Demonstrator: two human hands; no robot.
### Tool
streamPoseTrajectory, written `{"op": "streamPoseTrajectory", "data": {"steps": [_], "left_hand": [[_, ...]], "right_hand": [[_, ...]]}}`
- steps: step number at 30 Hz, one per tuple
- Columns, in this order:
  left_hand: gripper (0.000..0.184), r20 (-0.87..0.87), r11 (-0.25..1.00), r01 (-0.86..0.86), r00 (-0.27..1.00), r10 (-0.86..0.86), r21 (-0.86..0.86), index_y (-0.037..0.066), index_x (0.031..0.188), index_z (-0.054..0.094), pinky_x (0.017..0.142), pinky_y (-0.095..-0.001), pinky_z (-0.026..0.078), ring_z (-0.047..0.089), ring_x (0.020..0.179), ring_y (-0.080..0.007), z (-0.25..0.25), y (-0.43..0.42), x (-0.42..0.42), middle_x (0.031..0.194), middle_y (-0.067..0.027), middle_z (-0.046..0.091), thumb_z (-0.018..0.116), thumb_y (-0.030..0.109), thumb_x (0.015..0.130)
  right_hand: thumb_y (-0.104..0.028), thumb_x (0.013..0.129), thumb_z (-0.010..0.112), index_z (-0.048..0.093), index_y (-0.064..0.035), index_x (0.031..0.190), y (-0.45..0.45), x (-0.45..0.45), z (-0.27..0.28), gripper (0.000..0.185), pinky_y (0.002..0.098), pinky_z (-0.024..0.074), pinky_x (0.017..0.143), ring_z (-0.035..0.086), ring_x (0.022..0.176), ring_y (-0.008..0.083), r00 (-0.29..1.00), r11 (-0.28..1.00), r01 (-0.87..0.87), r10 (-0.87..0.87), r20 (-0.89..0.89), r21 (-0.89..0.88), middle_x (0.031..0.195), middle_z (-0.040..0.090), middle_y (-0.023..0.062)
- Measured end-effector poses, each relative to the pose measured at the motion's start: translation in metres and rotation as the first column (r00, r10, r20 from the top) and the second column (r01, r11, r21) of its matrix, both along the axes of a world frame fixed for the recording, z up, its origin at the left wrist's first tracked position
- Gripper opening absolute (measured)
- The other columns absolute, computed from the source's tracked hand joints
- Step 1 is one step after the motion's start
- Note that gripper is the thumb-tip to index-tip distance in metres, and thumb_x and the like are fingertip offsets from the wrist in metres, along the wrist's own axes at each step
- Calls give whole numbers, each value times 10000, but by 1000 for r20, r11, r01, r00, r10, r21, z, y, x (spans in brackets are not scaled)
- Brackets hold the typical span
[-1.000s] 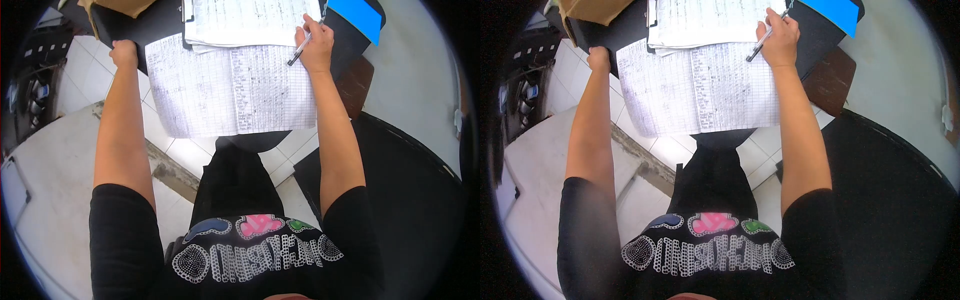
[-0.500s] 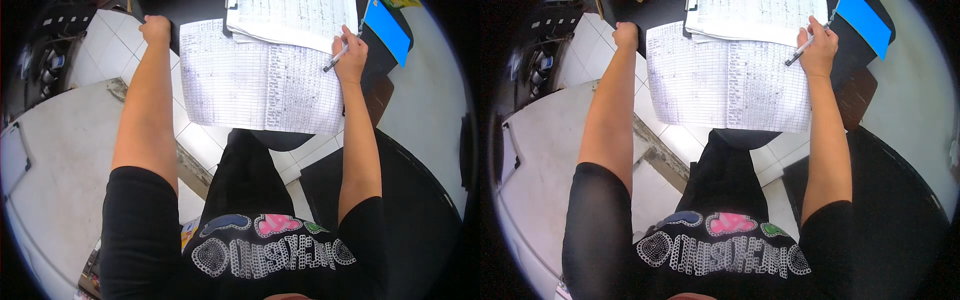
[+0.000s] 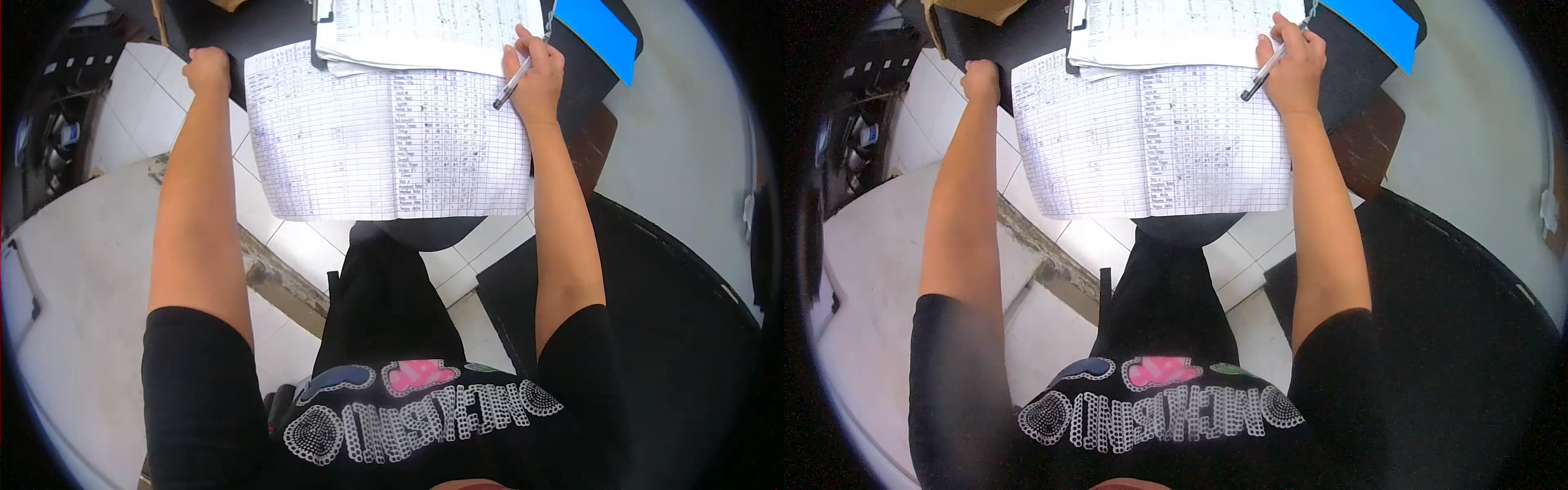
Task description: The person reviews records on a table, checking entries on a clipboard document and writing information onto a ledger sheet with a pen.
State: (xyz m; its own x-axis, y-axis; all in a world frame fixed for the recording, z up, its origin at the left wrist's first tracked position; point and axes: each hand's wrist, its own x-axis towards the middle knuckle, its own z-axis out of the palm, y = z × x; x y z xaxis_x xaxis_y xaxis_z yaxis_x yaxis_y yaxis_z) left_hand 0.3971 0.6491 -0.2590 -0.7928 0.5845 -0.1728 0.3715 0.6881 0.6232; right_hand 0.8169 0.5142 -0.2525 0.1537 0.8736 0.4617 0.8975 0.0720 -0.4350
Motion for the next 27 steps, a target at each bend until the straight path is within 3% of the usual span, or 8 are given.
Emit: {"op": "streamPoseTrajectory", "data": {"steps": [3,6,8,9,11,14,16,27], "left_hand": [[592,36,999,-25,999,24,21,-134,1207,414,977,-377,354,437,1186,-356,11,-7,8,1270,-262,441,345,372,909],[548,78,999,-44,996,44,-3,-114,1203,378,968,-400,361,447,1155,-368,12,-5,7,1241,-249,453,310,350,921],[558,43,999,-38,998,39,-14,-116,1208,392,967,-389,363,444,1168,-359,3,-1,0,1256,-252,447,336,356,916],[567,54,998,-68,996,67,8,-122,1206,408,968,-380,363,446,1173,-353,2,0,0,1261,-252,448,350,359,911],[576,64,995,-92,994,89,33,-127,1204,426,966,-369,365,450,1176,-345,1,1,0,1265,-253,451,369,361,903],[568,66,997,-69,996,66,45,-122,1198,425,964,-374,367,452,1170,-351,-1,2,-3,1255,-256,455,366,360,903],[553,67,998,-46,997,43,44,-115,1190,413,969,-387,363,449,1163,-370,-2,2,-4,1242,-263,460,341,359,913],[545,-58,995,87,995,-84,46,-103,1184,456,965,-378,371,450,1169,-362,-28,15,-29,1244,-256,464,318,351,916]], "right_hand": [[-287,879,534,613,-96,1056,-2,5,17,272,336,371,935,536,994,226,987,996,61,-69,-148,-60,971,618,80],[-355,929,423,603,-47,1021,-14,0,65,368,318,392,892,568,912,207,973,973,-37,87,-213,227,984,613,81],[-373,935,401,603,-40,1020,-37,7,76,399,326,437,828,577,849,191,766,961,-134,256,-589,242,947,622,124],[-394,962,290,582,18,1020,-56,4,86,508,320,448,787,574,835,170,815,986,-92,157,-559,142,919,628,116],[-382,965,266,564,32,1038,-86,-8,86,516,318,452,750,584,786,172,496,980,-96,200,-845,175,868,629,117],[-341,953,327,556,35,1039,-128,-24,68,449,297,458,689,584,711,161,375,974,-223,58,-925,-29,831,627,141],[-201,894,519,547,9,941,-139,-38,55,216,245,445,634,566,688,117,236,967,-240,-23,-971,-81,793,630,100],[-43,762,686,517,-42,718,-143,-45,34,174,193,366,547,454,603,53,456,990,-137,34,-890,-33,671,521,2]]}}
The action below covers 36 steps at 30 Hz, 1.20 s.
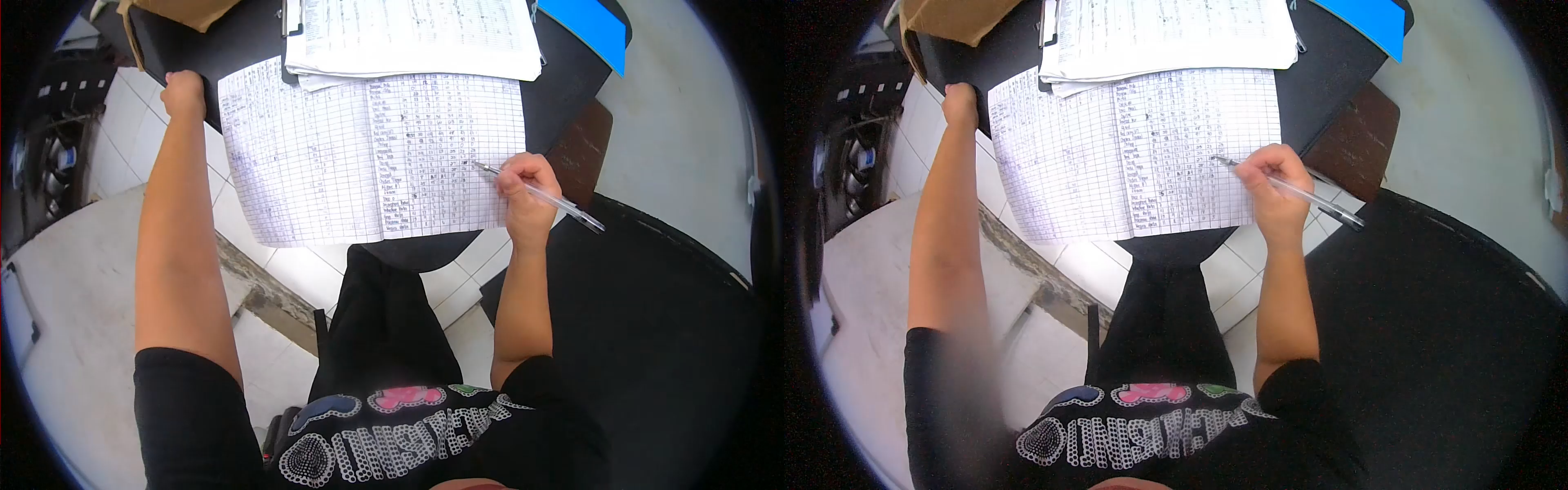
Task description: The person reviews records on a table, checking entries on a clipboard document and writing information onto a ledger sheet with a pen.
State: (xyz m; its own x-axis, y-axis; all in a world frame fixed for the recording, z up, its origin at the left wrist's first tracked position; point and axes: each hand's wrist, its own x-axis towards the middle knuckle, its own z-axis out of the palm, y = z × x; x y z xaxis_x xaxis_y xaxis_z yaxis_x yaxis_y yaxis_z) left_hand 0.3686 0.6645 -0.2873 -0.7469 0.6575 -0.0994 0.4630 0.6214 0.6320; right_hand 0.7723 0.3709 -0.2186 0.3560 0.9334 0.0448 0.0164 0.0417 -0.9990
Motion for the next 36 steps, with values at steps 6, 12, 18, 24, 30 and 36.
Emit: {"op": "streamPoseTrajectory", "data": {"steps": [6,12,18,24,30,36], "left_hand": [[487,-88,992,113,989,-117,-48,-45,1208,473,965,-377,369,444,1173,-366,-1,-1,-3,1255,-256,454,314,293,898],[496,-277,930,248,905,-323,-272,-27,1237,449,961,-372,369,446,1175,-358,-23,15,-31,1268,-253,443,284,248,859],[524,-111,986,98,987,-113,-132,-23,1259,427,969,-372,357,439,1183,-358,18,-9,11,1274,-247,443,293,228,819],[538,-133,981,170,974,-182,-98,-19,1281,406,978,-353,347,418,1206,-346,7,-6,2,1314,-214,418,295,236,821],[533,-276,913,301,885,-375,-274,-19,1288,397,981,-340,338,412,1218,-319,10,-7,-3,1336,-184,404,286,230,830],[533,-183,962,206,954,-238,-180,-2,1299,389,974,-326,342,412,1219,-314,6,-3,-2,1345,-173,397,290,236,833]], "right_hand": [[6,749,670,490,-40,672,4,-10,12,202,198,353,514,432,561,45,995,1000,18,-17,102,-3,637,504,3],[35,774,609,443,-50,616,5,-12,-2,244,202,323,478,401,520,36,957,982,189,-186,220,8,566,467,-12],[46,754,603,423,-44,576,4,-9,-6,269,208,311,466,382,500,41,942,983,183,-179,284,14,544,451,-15],[52,724,616,417,-41,553,5,-9,-8,278,218,297,439,374,475,44,896,987,156,-161,413,46,519,443,-6],[45,724,624,422,-42,554,6,-11,-9,277,217,296,433,375,466,46,886,986,159,-167,433,53,513,442,-8],[41,723,626,420,-40,555,6,-12,-7,278,219,296,423,373,455,49,857,988,148,-146,495,36,507,438,-6]]}}
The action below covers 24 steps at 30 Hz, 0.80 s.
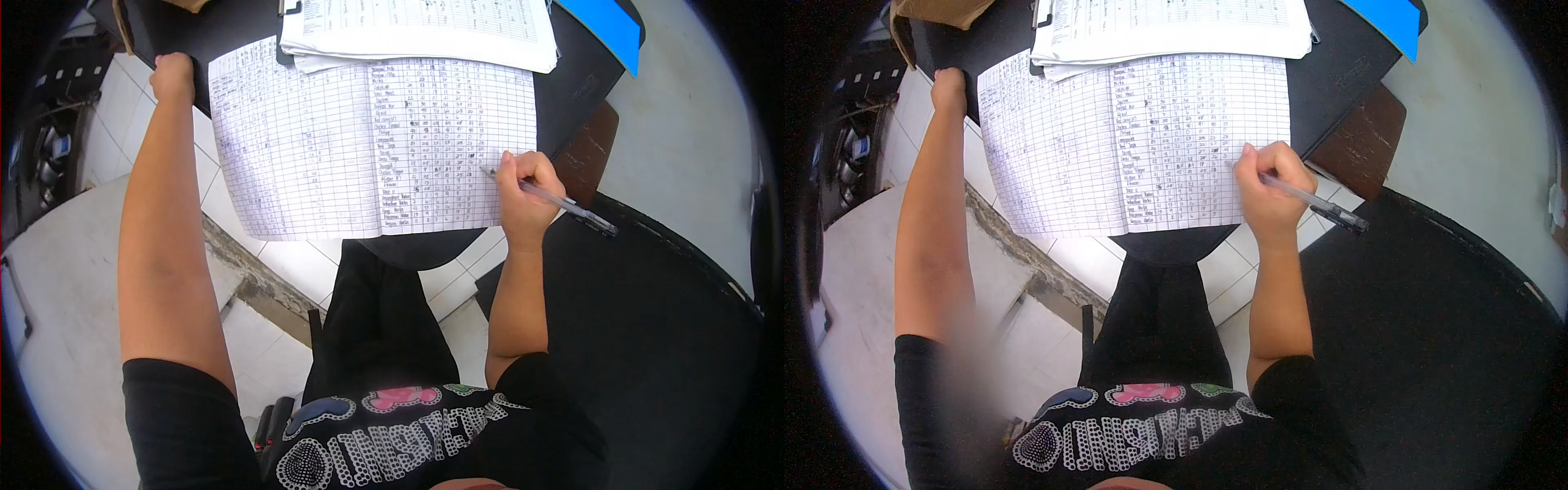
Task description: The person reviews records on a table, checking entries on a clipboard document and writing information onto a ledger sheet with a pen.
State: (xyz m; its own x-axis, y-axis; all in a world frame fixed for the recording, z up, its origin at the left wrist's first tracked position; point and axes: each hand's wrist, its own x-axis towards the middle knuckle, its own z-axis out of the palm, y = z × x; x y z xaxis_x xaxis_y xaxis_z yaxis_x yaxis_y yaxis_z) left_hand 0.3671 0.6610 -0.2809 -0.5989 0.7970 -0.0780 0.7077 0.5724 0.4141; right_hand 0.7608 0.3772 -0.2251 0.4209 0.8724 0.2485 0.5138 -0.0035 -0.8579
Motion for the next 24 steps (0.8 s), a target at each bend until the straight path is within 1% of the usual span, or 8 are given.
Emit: {"op": "streamPoseTrajectory", "data": {"steps": [1,4,7,10,13,16,21,24], "left_hand": [[534,-14,1000,15,1000,-15,-4,2,1302,388,974,-323,342,411,1221,-313,0,-1,0,1348,-170,395,292,238,832],[536,31,998,-36,999,34,47,10,1303,389,972,-318,343,411,1224,-308,1,-2,4,1352,-160,395,297,245,831],[538,-8,1000,-13,1000,13,-1,19,1310,385,977,-315,339,410,1228,-298,1,1,0,1350,-151,402,300,248,831],[508,-59,1000,12,998,-11,12,10,1279,425,968,-359,373,458,1169,-347,5,-3,5,1294,-212,440,303,231,839],[543,54,997,-66,996,68,-50,31,1328,365,986,-306,329,403,1239,-275,4,3,0,1360,-144,394,303,253,836],[547,151,992,-128,981,124,17,32,1342,343,985,-287,324,386,1256,-244,8,-3,9,1387,-120,365,313,251,842],[553,222,986,-159,964,145,47,39,1359,319,992,-267,306,367,1271,-219,7,-2,9,1408,-92,343,328,234,841],[555,237,982,-174,960,152,73,33,1356,321,997,-267,299,366,1271,-223,0,1,4,1404,-99,347,332,229,837]], "right_hand": [[41,723,625,420,-40,555,0,0,0,277,219,295,422,372,454,49,1000,1000,-3,3,10,0,506,437,-5],[43,720,624,420,-39,557,0,0,0,274,220,293,420,370,452,51,1000,1000,-7,7,30,12,504,434,-1],[44,718,624,416,-38,556,0,1,-3,276,221,291,419,368,451,53,1000,999,-7,6,31,36,504,432,2],[46,716,624,410,-39,555,-1,2,-4,281,223,289,419,366,451,55,1000,999,-20,19,23,35,504,429,4],[51,713,620,403,-39,554,-1,2,-3,284,224,284,419,362,453,55,1000,999,-31,30,5,33,505,424,4],[54,714,613,402,-38,555,-1,2,-5,280,223,278,421,355,457,52,1000,999,-21,22,-21,47,507,416,1],[56,717,609,403,-37,556,-1,2,-7,277,222,277,431,350,469,47,997,999,23,-21,-72,33,512,407,-6],[57,717,609,399,-37,555,0,2,-5,281,226,281,432,351,470,51,1000,1000,10,-10,-19,22,513,410,-4]]}}
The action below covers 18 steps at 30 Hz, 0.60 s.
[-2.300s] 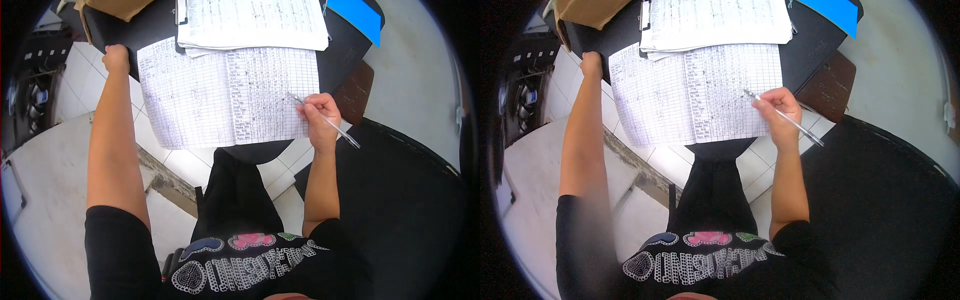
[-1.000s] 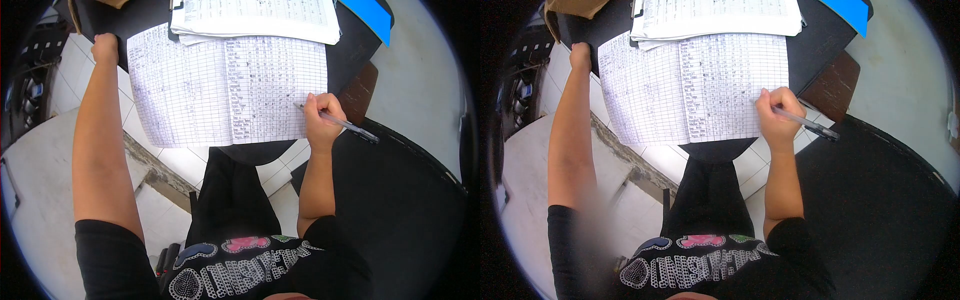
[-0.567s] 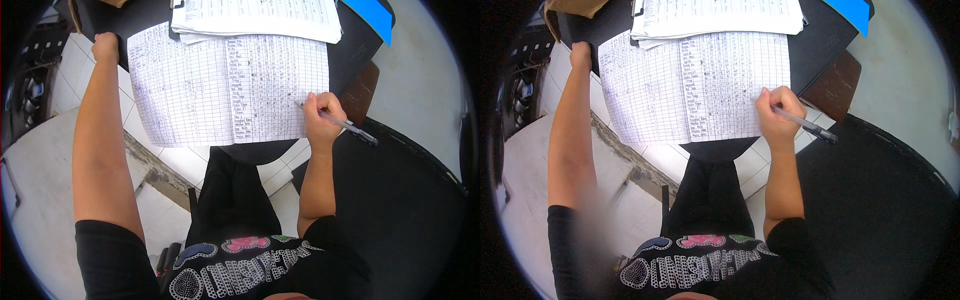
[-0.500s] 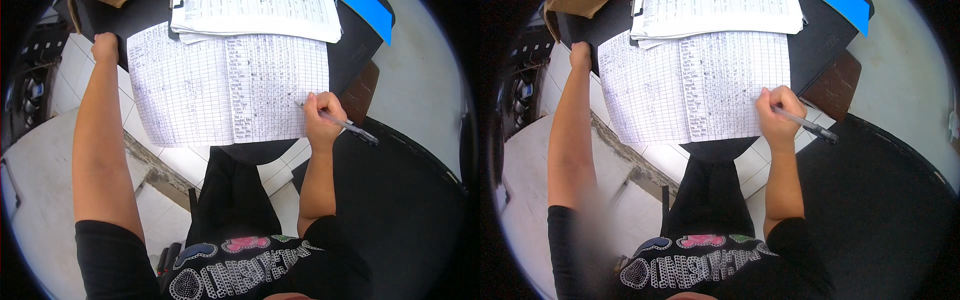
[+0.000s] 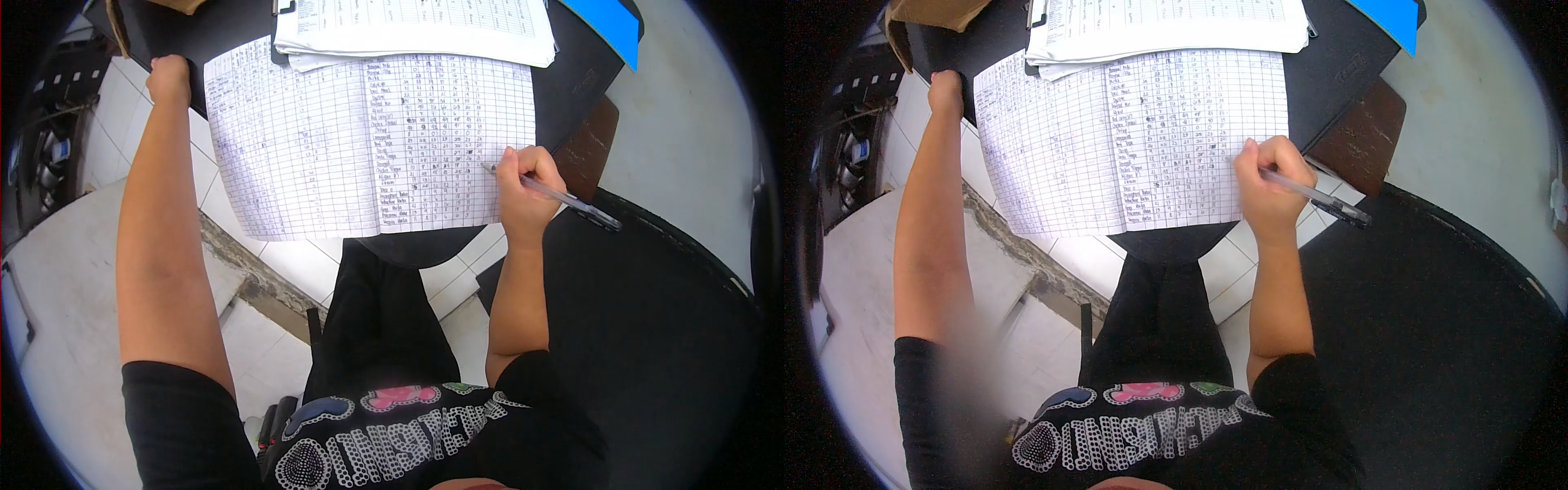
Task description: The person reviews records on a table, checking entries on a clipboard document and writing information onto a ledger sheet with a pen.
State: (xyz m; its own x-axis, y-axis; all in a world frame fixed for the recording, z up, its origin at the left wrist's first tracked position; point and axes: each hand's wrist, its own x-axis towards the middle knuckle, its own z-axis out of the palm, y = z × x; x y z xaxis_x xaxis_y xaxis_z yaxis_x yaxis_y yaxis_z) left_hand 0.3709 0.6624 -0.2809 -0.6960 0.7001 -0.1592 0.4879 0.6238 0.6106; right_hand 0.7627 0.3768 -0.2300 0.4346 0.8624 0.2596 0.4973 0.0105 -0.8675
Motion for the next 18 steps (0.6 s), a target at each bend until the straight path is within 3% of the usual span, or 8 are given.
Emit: {"op": "streamPoseTrajectory", "data": {"steps": [12,15,16,18], "left_hand": [[552,-75,994,84,993,-89,-71,8,1324,360,981,-294,325,399,1245,-261,9,-5,4,1371,-142,385,329,236,823],[560,-107,990,129,985,-134,-48,-16,1323,345,990,-286,310,377,1262,-245,0,0,-6,1395,-121,355,323,235,824],[562,-127,988,152,980,-156,-39,-25,1323,340,993,-283,305,369,1268,-240,-4,0,-8,1403,-113,344,321,233,824],[499,-248,980,193,948,-199,-48,-24,1259,426,977,-337,345,421,1208,-315,-13,5,-14,1309,-200,420,306,247,857]], "right_hand": [[43,747,604,416,-46,568,0,0,2,274,217,296,444,376,481,46,999,999,-22,21,45,29,531,439,-7],[34,778,591,431,-49,594,-1,4,8,257,206,313,466,393,509,40,967,999,25,-34,-254,-37,556,457,-15],[33,800,574,443,-50,617,0,4,13,239,198,327,485,403,532,37,956,1000,-12,5,-293,-25,576,468,-17],[37,796,576,439,-48,610,-2,4,14,246,200,327,485,402,530,39,960,999,-14,2,-279,-39,574,467,-12]]}}
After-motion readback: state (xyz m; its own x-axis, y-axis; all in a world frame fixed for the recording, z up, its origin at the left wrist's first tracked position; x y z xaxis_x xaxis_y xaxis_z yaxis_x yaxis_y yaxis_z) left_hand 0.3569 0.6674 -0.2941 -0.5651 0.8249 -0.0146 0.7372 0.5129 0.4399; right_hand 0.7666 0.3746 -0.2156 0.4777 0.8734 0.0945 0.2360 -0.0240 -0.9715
